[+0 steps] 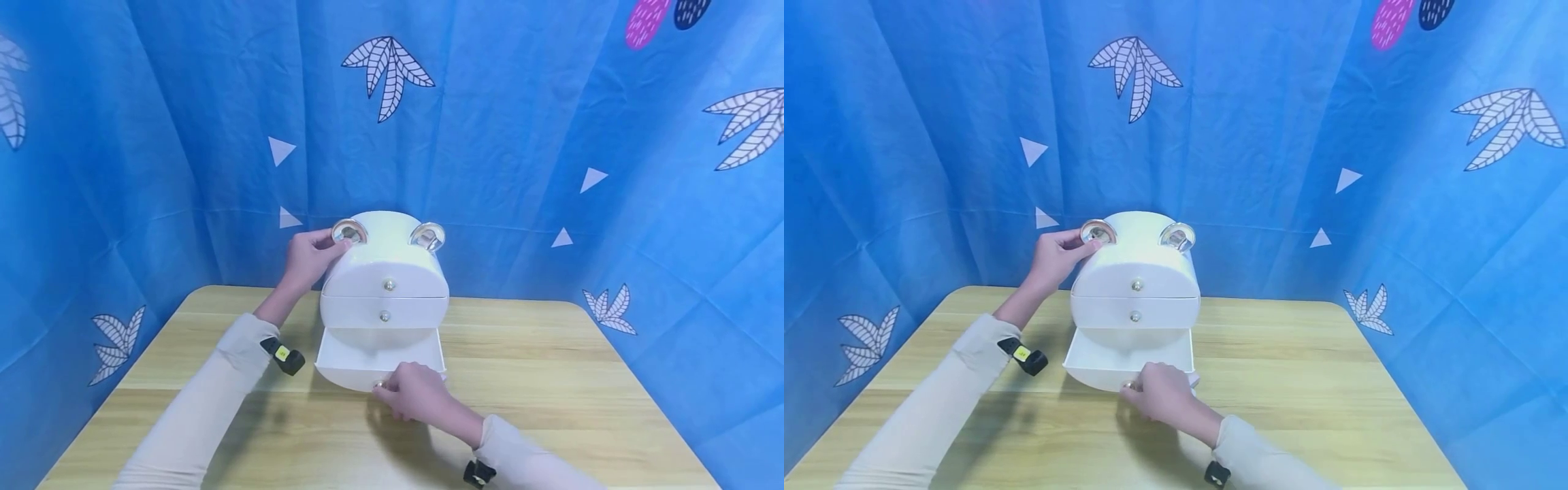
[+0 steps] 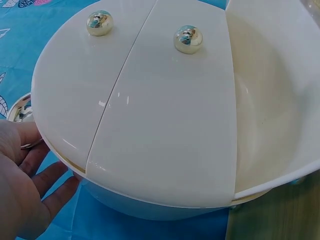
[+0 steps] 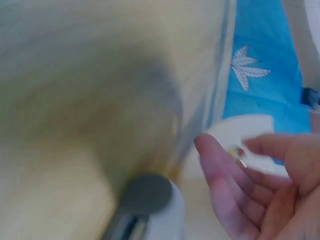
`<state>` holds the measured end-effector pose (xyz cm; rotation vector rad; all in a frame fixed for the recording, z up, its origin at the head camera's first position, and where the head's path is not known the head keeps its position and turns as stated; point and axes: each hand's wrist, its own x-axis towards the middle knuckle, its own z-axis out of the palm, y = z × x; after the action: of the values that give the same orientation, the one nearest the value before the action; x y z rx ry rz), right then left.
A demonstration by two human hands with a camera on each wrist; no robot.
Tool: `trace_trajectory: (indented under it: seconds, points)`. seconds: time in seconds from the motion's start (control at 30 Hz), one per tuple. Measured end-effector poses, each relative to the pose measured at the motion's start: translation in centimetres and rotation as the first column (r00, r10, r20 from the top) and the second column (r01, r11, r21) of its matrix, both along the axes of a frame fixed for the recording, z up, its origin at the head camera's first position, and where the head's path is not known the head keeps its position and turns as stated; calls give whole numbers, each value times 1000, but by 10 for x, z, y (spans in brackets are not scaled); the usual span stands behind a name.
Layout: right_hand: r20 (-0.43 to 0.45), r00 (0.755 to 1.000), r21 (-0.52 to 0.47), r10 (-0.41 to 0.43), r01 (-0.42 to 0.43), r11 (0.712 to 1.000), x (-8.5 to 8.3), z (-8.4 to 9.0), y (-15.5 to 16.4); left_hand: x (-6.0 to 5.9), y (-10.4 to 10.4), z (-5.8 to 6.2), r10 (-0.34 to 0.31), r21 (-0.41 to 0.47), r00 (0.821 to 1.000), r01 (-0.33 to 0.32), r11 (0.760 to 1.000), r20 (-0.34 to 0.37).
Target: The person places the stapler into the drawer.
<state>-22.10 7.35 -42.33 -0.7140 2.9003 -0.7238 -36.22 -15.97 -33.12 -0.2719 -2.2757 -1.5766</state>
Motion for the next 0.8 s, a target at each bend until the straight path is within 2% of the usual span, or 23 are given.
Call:
trace_trajectory:
  seconds: [0.07,0.13,0.2,0.33,0.43,0.5,0.63,0.67,0.8]
  points:
    - [-30,995,34,94,-93,995,0,7,10,1,0,0,-3,0,1000,3,1000,7]
    - [-82,979,110,185,-176,978,1,15,21,1,0,1,-3,2,1000,3,1000,12]
    - [-138,952,213,274,-241,947,2,20,31,2,-1,1,1,3,1000,-1,1000,15]
    - [-200,895,398,398,-297,868,8,19,49,4,-1,2,11,3,1000,-11,1000,21]
    - [-291,846,502,446,-262,824,12,9,59,4,-1,1,13,5,1000,-13,1000,23]
    - [-341,824,538,452,-223,813,15,3,64,5,-1,0,15,6,1000,-16,1000,23]
    - [-401,811,560,426,-151,814,18,-6,72,6,-1,-2,16,4,1000,-16,1000,21]
    - [-409,811,556,418,-141,819,19,-7,74,6,0,-2,17,2,1000,-17,1000,20]
    - [-452,787,552,420,-124,825,21,-8,81,7,1,-2,11,3,1000,-11,1000,13]
